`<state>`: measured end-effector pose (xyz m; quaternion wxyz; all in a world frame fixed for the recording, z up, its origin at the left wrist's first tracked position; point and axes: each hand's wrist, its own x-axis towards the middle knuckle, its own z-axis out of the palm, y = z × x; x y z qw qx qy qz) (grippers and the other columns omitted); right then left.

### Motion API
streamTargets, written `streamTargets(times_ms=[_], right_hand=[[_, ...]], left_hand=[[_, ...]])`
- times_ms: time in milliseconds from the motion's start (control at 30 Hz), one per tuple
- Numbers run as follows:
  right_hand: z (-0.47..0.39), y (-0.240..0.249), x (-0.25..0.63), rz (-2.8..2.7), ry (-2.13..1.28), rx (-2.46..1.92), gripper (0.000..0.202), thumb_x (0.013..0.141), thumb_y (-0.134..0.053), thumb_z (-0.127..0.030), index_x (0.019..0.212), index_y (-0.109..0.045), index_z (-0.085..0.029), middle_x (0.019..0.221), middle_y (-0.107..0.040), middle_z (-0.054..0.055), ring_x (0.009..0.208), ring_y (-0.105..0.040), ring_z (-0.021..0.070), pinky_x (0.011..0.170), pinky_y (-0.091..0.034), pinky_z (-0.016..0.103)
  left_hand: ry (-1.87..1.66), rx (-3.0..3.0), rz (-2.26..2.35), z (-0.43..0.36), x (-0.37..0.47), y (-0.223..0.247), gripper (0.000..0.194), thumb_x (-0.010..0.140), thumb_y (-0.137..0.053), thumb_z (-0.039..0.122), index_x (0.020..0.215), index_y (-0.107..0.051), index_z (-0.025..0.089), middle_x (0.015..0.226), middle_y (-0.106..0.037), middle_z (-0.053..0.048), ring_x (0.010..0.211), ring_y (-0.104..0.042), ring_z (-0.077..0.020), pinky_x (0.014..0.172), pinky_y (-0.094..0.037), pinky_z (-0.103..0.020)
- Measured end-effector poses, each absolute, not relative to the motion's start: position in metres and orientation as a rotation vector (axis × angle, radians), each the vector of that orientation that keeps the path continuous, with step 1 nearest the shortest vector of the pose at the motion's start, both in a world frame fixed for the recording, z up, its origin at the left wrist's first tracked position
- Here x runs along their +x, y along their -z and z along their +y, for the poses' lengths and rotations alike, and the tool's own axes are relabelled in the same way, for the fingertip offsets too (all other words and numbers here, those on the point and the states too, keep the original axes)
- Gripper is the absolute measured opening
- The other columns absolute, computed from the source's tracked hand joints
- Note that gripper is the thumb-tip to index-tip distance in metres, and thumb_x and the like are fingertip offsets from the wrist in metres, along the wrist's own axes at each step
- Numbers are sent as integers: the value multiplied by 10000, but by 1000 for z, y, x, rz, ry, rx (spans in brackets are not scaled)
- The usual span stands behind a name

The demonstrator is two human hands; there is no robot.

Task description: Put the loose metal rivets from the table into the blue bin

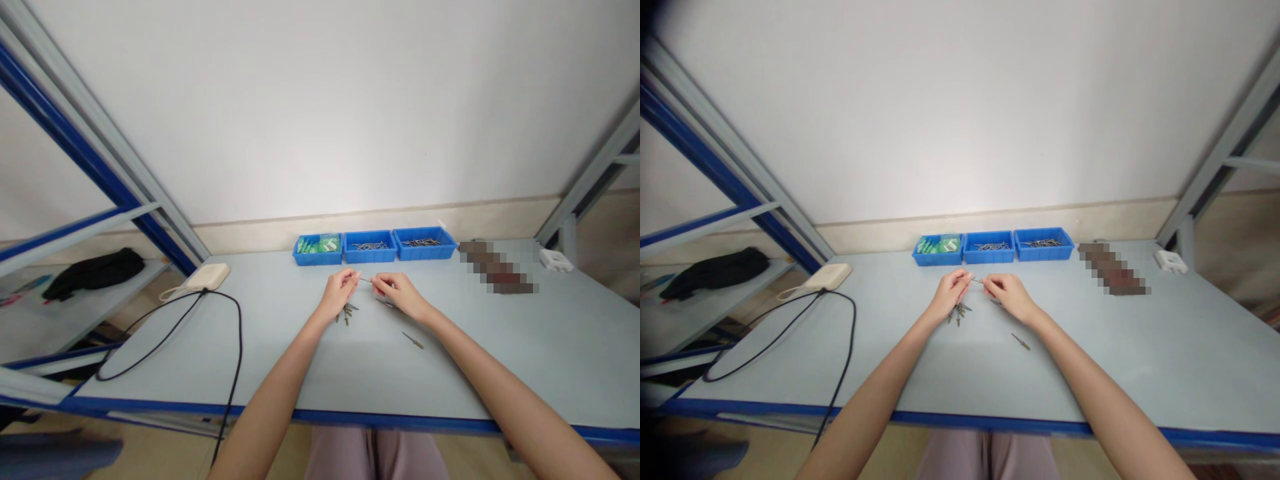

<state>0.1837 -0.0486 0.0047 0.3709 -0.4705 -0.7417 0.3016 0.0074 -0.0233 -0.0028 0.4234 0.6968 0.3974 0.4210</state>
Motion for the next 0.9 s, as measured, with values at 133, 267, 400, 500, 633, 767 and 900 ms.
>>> streamTargets(times_ms=[133,267,400,500,633,767,900], right_hand=[[-46,-2,184,-1826,-725,-1180,279,862,-465,-397,748,-581,-170,642,-570,-8,576,-466,122,594,-331,237],[-46,-2,186,-1855,-672,-1194,340,902,-381,-385,663,-508,-180,575,-506,-22,560,-452,121,585,-313,238],[-46,-1,186,-1904,-714,-1173,344,891,-399,-403,652,-502,-177,554,-498,-25,552,-449,119,571,-311,235],[-46,-1,186,-1914,-730,-1168,330,891,-399,-408,687,-520,-179,582,-539,-18,563,-465,123,577,-322,231],[-47,-3,187,-1938,-617,-1238,258,898,-400,-391,799,-538,-198,615,-569,-23,556,-472,122,589,-317,230],[-51,-6,185,-1968,-658,-1216,285,905,-384,-377,719,-496,-192,572,-514,-38,532,-451,112,575,-308,229],[-53,-8,182,-1928,-770,-1173,413,907,-355,-400,555,-386,-186,497,-409,-40,504,-405,106,553,-306,234]], left_hand=[[-1054,1744,961,-21,6,6,318,821,-480,490,796,-479,173,451,-387,88,368,-304,-47,403,-239,-170],[-1049,1741,941,-22,6,6,290,828,-480,460,798,-475,172,435,-378,92,363,-304,-48,391,-233,-164],[-1068,1718,952,-24,7,2,326,827,-482,464,695,-445,168,442,-345,86,369,-288,-38,388,-226,-163],[-1066,1707,942,-23,5,1,339,822,-490,473,688,-451,164,443,-343,83,373,-292,-36,391,-231,-161],[-1051,1713,939,-22,4,1,323,808,-506,479,761,-499,160,446,-381,79,373,-314,-42,391,-246,-160],[-1060,1719,956,-22,3,0,331,808,-506,483,731,-497,161,454,-380,74,384,-319,-46,397,-244,-169],[-1041,1742,974,-23,4,0,412,813,-498,490,576,-426,161,457,-334,63,394,-302,-41,398,-209,-184]])
